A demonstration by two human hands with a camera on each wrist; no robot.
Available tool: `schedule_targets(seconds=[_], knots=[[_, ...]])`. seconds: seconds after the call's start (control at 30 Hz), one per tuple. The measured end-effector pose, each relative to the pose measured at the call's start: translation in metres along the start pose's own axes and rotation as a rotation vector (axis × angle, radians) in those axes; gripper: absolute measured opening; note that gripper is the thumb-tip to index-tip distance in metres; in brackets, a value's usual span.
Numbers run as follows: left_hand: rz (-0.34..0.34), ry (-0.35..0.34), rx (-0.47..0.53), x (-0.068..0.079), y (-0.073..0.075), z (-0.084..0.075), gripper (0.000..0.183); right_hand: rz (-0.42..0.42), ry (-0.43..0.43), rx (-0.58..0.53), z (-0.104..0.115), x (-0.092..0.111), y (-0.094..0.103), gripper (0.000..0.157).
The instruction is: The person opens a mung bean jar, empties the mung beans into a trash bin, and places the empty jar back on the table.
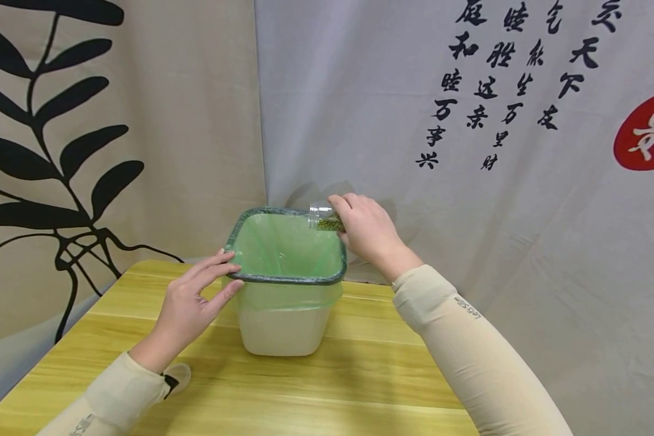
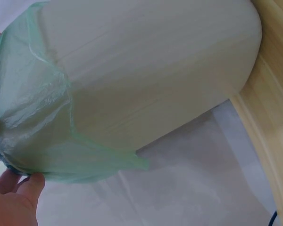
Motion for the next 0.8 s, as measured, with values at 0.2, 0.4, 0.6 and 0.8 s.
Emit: schedule_targets(seconds=[0.2, 0.4, 0.6, 0.8], knots=[[0.006, 0.011, 0.006, -0.0003, 0.0002, -0.0011, 0.033, -0.007, 0.012, 0.023, -0.0005, 0.0006, 0.0003, 0.072], [0.003, 0.009, 0.006, 0.0001, 0.0, -0.001, 0.033, -0.02, 0.03, 0.042, -0.0015, 0.0006, -0.0005, 0.071], [-0.003, 0.002, 0.006, 0.0004, -0.0005, -0.0005, 0.034, -0.013, 0.035, 0.053, -0.001, -0.0004, -0.0004, 0.072], [-0.015, -0.012, -0.001, 0.0002, -0.0014, 0.0002, 0.034, -0.015, 0.052, 0.071, -0.0012, -0.0005, -0.0019, 0.07]])
Point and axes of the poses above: each hand's wrist, its own x-axis away from the middle knuckle, its own y-axis out of the back of the hand, z = x × y, the point moved 1 cm from there along -x, towards the middle knuckle
